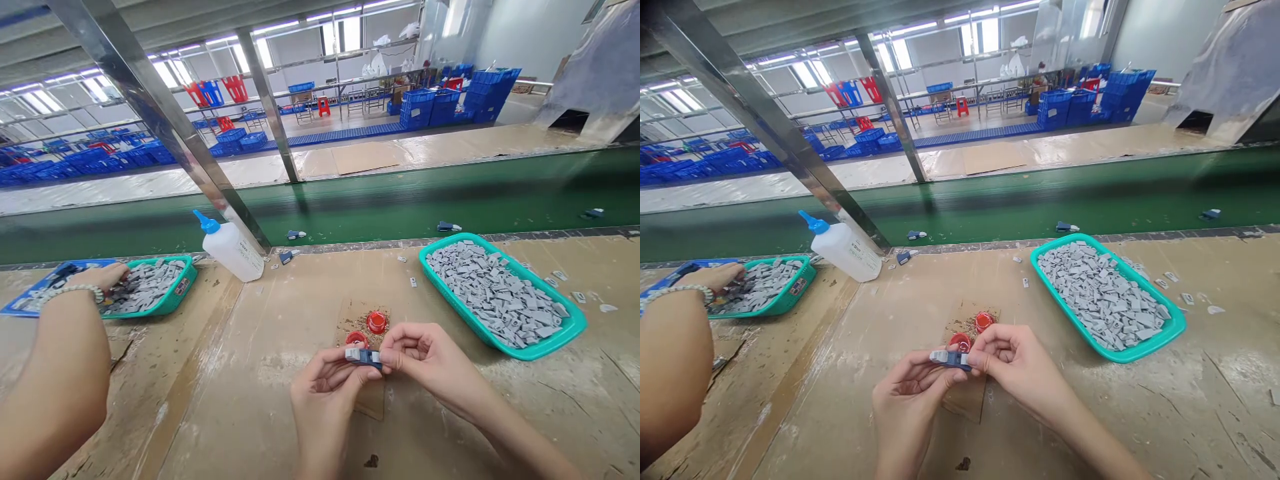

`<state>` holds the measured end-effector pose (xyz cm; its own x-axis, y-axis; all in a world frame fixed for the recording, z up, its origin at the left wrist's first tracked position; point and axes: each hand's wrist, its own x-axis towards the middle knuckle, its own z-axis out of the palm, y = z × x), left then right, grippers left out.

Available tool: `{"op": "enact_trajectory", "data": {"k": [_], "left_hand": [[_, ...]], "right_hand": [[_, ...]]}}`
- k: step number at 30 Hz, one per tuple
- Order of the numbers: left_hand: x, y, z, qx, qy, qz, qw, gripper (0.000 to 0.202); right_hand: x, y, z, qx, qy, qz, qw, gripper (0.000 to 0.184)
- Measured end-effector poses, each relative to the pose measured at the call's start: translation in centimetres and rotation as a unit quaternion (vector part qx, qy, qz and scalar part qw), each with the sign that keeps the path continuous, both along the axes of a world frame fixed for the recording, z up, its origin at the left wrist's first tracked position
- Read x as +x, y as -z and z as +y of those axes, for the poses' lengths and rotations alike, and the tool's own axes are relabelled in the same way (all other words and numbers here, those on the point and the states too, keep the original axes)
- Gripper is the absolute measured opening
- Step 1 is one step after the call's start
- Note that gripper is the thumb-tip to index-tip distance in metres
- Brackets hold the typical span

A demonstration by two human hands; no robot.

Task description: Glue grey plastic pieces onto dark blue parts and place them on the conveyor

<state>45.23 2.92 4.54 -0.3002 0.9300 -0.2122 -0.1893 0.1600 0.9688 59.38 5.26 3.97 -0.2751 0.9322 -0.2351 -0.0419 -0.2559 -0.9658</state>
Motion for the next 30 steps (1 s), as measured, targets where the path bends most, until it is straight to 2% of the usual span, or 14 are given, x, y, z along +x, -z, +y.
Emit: {"op": "enact_trajectory", "data": {"k": [5,9,13,16,18,19,20,22,23,25,28,30], "left_hand": [[-0.1,0.4,-0.2,-0.006,0.013,0.029,0.999,0.016],[-0.4,1.0,-0.2,-0.008,0.078,0.015,0.997,0.012],[-0.5,1.3,0.4,-0.018,0.101,-0.008,0.995,0.024],[-0.5,1.3,1.4,-0.025,0.127,-0.021,0.991,0.037],[-0.8,1.0,2.4,-0.026,0.152,-0.021,0.988,0.042],[-1.1,0.8,3.1,-0.025,0.160,-0.015,0.987,0.045],[-1.4,0.6,3.9,-0.022,0.165,-0.006,0.986,0.048],[-2.0,0.2,5.6,-0.007,0.174,0.019,0.984,0.051],[-2.2,0.1,6.6,0.004,0.182,0.033,0.983,0.051],[-2.4,0.1,8.9,0.033,0.197,0.065,0.978,0.049],[-1.9,1.1,13.1,0.080,0.234,0.141,0.959,0.045],[-1.2,2.0,16.2,0.127,0.262,0.234,0.928,0.040]], "right_hand": [[0.3,0.6,-0.1,-0.022,-0.025,-0.002,0.999,0.020],[0.3,1.1,-0.6,-0.024,-0.045,-0.033,0.998,0.023],[0.3,0.7,-0.8,-0.007,-0.052,-0.051,0.997,0.024],[2.0,-0.1,-0.2,0.023,-0.036,-0.058,0.997,0.027],[4.5,-0.3,0.5,0.058,0.021,-0.117,0.991,0.032],[6.1,-0.2,0.9,0.074,0.072,-0.175,0.979,0.032],[7.8,0.0,1.4,0.090,0.146,-0.253,0.952,0.030],[11.1,0.5,2.2,0.116,0.245,-0.406,0.873,0.024],[12.4,0.7,2.6,0.123,0.242,-0.466,0.842,0.023],[14.2,1.2,3.7,0.139,0.209,-0.535,0.807,0.024],[14.7,1.6,5.5,0.141,0.140,-0.558,0.806,0.022],[14.4,2.0,6.7,0.121,0.111,-0.561,0.811,0.018]]}}
